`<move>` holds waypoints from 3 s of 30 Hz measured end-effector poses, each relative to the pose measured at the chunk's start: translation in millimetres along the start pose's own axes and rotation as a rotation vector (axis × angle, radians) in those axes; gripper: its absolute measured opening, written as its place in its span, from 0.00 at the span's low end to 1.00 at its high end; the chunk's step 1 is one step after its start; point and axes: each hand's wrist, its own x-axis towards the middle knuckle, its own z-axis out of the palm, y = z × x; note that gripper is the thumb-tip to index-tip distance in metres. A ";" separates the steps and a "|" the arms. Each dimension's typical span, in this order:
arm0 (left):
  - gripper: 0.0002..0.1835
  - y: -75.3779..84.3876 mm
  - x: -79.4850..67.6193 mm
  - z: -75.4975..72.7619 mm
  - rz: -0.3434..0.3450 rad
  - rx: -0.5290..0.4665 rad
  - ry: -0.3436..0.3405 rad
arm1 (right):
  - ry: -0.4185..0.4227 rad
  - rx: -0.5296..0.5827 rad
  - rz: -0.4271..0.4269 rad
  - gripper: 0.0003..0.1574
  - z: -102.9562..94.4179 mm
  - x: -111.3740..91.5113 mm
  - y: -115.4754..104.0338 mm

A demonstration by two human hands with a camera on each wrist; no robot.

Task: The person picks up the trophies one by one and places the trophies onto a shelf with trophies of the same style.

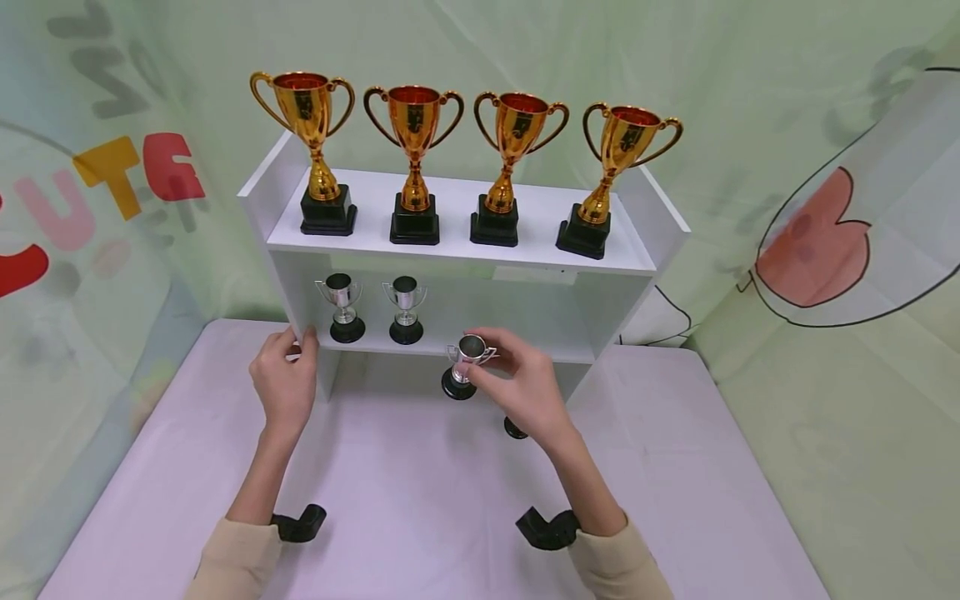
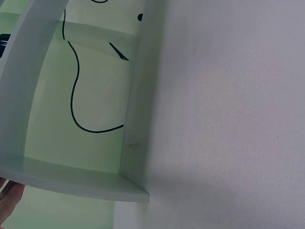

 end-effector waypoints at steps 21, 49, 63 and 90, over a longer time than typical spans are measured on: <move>0.09 -1.1 1.1 -0.6 -0.004 0.001 0.002 | 0.027 -0.096 0.114 0.25 -5.6 44.1 -9.8; 0.10 2.9 1.1 0.3 0.002 -0.014 -0.014 | 0.008 -0.100 0.158 0.25 -10.4 75.4 15.7; 0.10 1.2 -0.3 -0.1 -0.013 0.001 -0.019 | 0.007 -0.075 0.197 0.34 -12.0 71.4 19.6; 0.09 0.0 0.1 0.3 0.000 0.000 -0.006 | 0.057 -0.027 0.174 0.27 -30.4 45.6 32.0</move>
